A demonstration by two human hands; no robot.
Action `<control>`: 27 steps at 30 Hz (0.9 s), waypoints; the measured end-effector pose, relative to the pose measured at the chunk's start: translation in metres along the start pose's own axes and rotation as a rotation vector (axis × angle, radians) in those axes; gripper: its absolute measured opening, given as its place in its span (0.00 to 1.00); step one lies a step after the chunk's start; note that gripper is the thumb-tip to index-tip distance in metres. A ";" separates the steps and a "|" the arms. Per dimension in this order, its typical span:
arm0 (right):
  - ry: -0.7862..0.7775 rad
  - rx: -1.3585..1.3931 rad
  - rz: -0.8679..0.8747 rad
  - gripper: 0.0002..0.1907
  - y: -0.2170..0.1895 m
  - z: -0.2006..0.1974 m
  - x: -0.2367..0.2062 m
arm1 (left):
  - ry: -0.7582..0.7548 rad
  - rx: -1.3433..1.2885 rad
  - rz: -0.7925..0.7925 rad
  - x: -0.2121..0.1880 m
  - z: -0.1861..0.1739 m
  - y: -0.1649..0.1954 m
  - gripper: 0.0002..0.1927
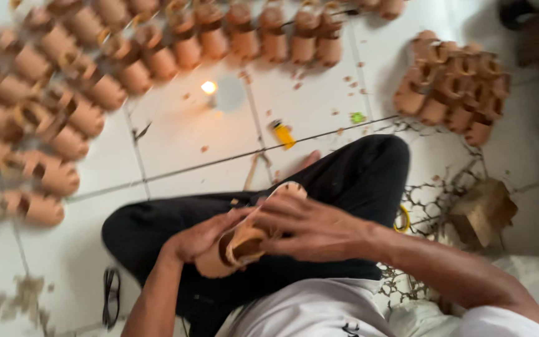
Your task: The person sits on the floor and repeatedly heats the inner sole of small leather sandals over a candle flame, then presses a white insole into the heated area. The person handles the sandals one at a time, placing finished units aside.
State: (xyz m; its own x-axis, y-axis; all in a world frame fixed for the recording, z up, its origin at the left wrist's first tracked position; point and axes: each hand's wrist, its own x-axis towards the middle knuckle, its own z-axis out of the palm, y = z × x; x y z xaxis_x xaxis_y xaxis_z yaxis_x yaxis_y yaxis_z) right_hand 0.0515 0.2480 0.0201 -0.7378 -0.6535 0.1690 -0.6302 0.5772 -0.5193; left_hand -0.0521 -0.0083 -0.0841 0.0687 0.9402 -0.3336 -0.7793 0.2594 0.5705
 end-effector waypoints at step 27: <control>0.824 -0.329 1.609 0.20 0.324 -0.068 -0.150 | 0.616 -0.351 0.329 0.053 -0.050 0.035 0.56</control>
State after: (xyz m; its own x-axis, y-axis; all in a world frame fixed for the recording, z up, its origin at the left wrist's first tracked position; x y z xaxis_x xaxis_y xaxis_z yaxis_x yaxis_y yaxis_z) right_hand -0.0584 0.5665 -0.1167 -0.4562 0.8837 0.1049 0.7823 0.4544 -0.4260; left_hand -0.1065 0.0396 -0.1192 -0.4778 0.6383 -0.6036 -0.8584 -0.1931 0.4753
